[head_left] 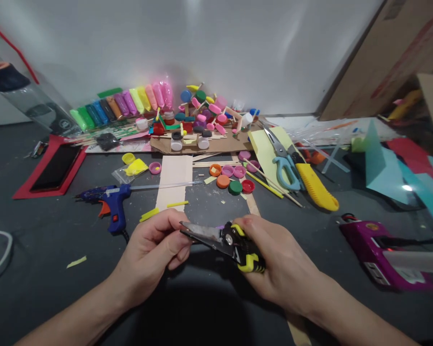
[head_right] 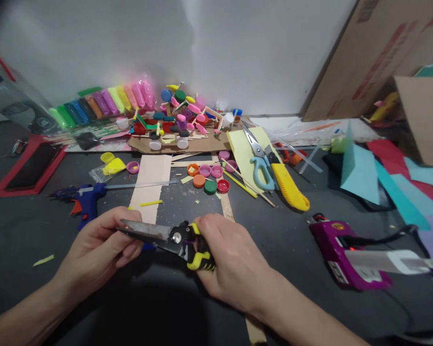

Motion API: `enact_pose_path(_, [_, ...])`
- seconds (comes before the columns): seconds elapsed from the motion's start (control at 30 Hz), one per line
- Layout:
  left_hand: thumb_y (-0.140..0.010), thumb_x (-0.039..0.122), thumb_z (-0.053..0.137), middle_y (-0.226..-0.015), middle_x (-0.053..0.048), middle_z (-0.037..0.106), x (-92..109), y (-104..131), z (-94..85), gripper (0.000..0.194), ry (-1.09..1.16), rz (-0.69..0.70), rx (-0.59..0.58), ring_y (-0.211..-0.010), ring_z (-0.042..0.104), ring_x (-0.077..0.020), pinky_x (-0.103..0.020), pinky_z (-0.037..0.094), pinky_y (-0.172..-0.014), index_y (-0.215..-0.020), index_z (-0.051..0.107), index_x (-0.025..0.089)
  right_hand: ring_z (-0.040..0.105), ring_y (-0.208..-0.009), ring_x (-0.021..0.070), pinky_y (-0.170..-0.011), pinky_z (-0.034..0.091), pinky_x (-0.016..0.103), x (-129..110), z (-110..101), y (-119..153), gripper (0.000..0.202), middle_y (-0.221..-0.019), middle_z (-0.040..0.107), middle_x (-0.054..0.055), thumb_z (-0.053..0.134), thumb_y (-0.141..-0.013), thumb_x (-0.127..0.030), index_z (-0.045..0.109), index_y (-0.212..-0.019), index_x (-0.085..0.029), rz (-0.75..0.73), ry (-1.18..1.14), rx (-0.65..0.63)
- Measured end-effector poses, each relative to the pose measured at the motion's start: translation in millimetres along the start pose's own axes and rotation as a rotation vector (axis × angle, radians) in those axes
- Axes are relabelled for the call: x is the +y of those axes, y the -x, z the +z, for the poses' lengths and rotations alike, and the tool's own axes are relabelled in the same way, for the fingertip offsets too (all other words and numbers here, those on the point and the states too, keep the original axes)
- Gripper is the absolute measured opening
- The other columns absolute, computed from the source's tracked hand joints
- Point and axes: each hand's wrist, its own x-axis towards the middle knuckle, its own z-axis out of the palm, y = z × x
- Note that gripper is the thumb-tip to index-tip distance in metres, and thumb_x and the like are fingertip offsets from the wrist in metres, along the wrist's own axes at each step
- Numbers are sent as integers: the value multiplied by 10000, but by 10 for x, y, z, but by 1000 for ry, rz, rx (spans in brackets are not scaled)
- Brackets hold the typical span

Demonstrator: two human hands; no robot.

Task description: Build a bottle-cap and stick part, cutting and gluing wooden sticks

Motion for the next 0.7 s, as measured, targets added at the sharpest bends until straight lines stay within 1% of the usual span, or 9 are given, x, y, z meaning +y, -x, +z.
enact_pose_path(0.07, [-839,368,718,-553,38,532,2,5,1,204,8,5,-15,-443,407,-38,-162,284,-428,-764,668,184,503,-623,178,-551,386,278,9,7,9,243,-752,565,30,480,-713,-99,486,-937,-194,-6,0,6])
enact_pose_path(0.13, [-847,353,711,-557,39,538,8,12,-6,191,16,21,-19,-444,409,-37,-159,287,-429,-764,665,187,525,-649,183,-575,407,281,11,2,8,258,-769,578,31,483,-721,-101,489,-961,-195,6,-29,8])
enact_pose_path(0.3, [-842,332,716,-552,40,524,27,25,-38,169,-8,50,7,-457,416,-48,-158,283,-426,-775,662,186,553,-716,197,-632,448,300,-7,-27,-28,299,-828,594,42,519,-735,-137,487,-1026,-192,53,-82,22])
enact_pose_path(0.43, [-826,338,732,-570,21,557,34,26,-40,165,-26,19,46,-464,420,-58,-163,281,-422,-791,668,190,545,-738,215,-642,450,325,-8,-18,-36,338,-860,588,64,528,-709,-134,491,-1042,-181,27,-37,18])
enact_pose_path(0.53, [-822,328,737,-566,18,574,26,23,-25,149,-23,-9,69,-459,420,-59,-160,292,-423,-792,665,201,543,-753,230,-640,449,336,-1,-6,-21,377,-881,589,84,538,-690,-137,497,-1063,-169,41,-8,21])
enact_pose_path(0.7, [-810,301,751,-556,15,615,24,12,0,158,-8,-11,68,-435,430,-56,-146,297,-405,-774,630,205,543,-749,226,-640,449,333,-3,-8,-14,393,-874,591,79,534,-682,-131,494,-1071,-171,33,-1,16])
